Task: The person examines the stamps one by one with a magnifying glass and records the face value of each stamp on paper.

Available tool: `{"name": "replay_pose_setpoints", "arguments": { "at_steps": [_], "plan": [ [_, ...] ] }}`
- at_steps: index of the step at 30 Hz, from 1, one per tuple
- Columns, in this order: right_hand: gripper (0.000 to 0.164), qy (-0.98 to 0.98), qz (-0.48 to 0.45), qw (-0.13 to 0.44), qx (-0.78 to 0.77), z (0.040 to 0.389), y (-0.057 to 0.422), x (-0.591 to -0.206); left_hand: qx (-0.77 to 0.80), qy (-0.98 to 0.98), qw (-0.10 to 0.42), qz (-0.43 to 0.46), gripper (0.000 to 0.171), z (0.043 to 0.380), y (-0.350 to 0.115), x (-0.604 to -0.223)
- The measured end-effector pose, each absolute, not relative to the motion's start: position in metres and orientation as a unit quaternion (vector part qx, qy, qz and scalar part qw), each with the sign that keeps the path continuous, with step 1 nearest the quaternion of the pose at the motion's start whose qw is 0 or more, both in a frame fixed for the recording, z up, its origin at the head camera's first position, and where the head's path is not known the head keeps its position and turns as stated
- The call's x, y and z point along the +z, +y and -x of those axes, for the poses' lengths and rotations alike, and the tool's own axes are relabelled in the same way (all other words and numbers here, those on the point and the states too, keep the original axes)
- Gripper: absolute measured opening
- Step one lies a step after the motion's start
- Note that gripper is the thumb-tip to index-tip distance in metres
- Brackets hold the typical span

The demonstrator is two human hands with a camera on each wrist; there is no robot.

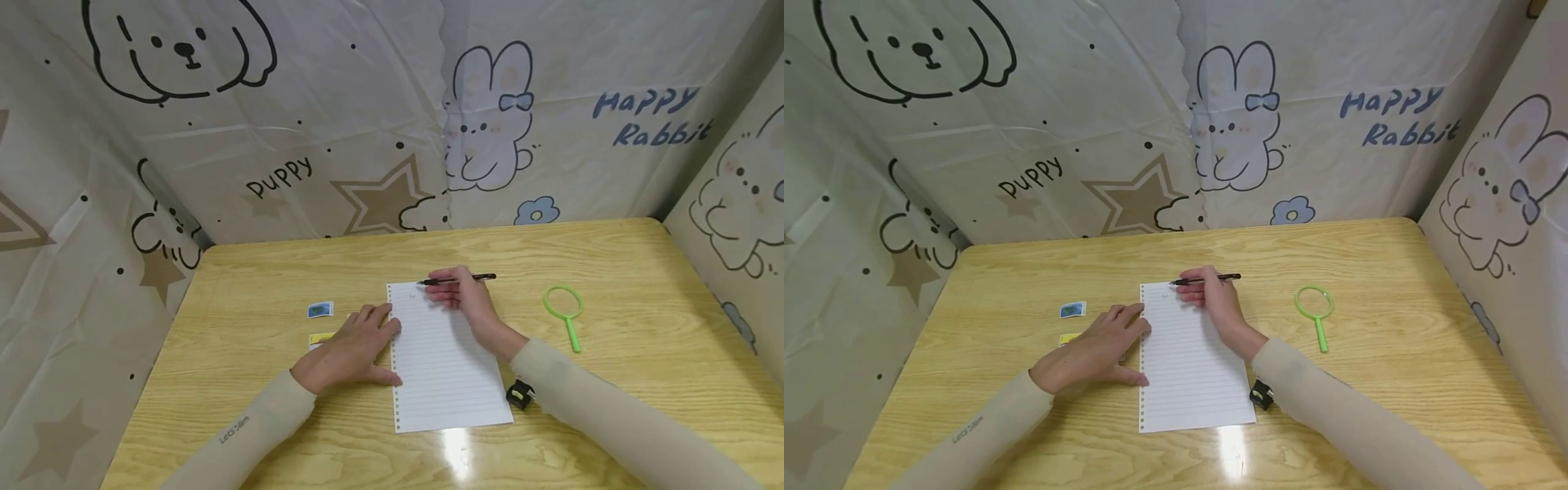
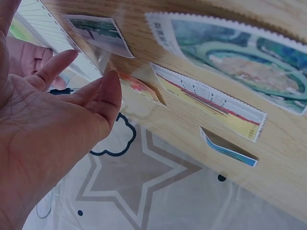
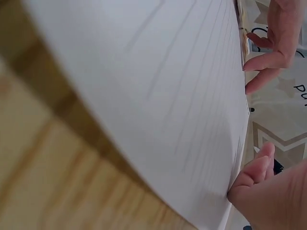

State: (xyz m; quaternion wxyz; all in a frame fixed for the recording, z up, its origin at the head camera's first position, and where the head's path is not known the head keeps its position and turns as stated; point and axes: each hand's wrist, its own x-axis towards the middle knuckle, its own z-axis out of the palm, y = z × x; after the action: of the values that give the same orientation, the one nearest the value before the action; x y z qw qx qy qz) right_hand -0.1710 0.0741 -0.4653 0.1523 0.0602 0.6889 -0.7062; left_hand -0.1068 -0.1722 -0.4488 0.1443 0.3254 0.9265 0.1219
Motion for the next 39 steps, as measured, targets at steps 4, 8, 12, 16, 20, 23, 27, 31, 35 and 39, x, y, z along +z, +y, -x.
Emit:
{"name": "replay_pose_setpoints", "arguments": {
  "at_steps": [4, 8, 12, 16, 20, 23, 27, 31, 35, 39],
  "plan": [
    [0.052, 0.678, -0.065, 0.146, -0.718, 0.17, 0.075, -0.464, 0.116, 0.928, 0.149, -0.322, 0.081, 0.107, -0.172, -0.449],
    [0.041, 0.672, -0.059, 0.121, -0.729, 0.169, 0.074, -0.462, 0.113, 0.928, 0.148, -0.322, 0.081, 0.107, -0.171, -0.449],
    [0.031, 0.665, -0.039, 0.102, -0.739, 0.167, 0.076, -0.461, 0.116, 0.928, 0.144, -0.324, 0.081, 0.107, -0.171, -0.449],
    [0.033, 0.66, -0.011, 0.099, -0.745, 0.165, 0.079, -0.462, 0.117, 0.927, 0.139, -0.327, 0.08, 0.107, -0.172, -0.45],
    [0.041, 0.647, 0.02, 0.115, -0.754, 0.162, 0.082, -0.463, 0.113, 0.928, 0.14, -0.327, 0.08, 0.107, -0.172, -0.45],
    [0.05, 0.638, 0.044, 0.123, -0.759, 0.159, 0.083, -0.463, 0.114, 0.928, 0.145, -0.324, 0.081, 0.107, -0.171, -0.449],
    [0.055, 0.648, 0.065, 0.112, -0.751, 0.156, 0.085, -0.461, 0.111, 0.929, 0.147, -0.322, 0.081, 0.107, -0.171, -0.449],
    [0.057, 0.68, 0.064, 0.089, -0.725, 0.153, 0.086, -0.461, 0.11, 0.929, 0.149, -0.32, 0.081, 0.107, -0.171, -0.449],
    [0.055, 0.699, 0.063, 0.078, -0.708, 0.151, 0.09, -0.461, 0.113, 0.928, 0.148, -0.322, 0.081, 0.107, -0.171, -0.449],
    [0.053, 0.705, 0.07, 0.074, -0.702, 0.148, 0.098, -0.46, 0.114, 0.928, 0.143, -0.326, 0.08, 0.107, -0.171, -0.449]
  ]
}}
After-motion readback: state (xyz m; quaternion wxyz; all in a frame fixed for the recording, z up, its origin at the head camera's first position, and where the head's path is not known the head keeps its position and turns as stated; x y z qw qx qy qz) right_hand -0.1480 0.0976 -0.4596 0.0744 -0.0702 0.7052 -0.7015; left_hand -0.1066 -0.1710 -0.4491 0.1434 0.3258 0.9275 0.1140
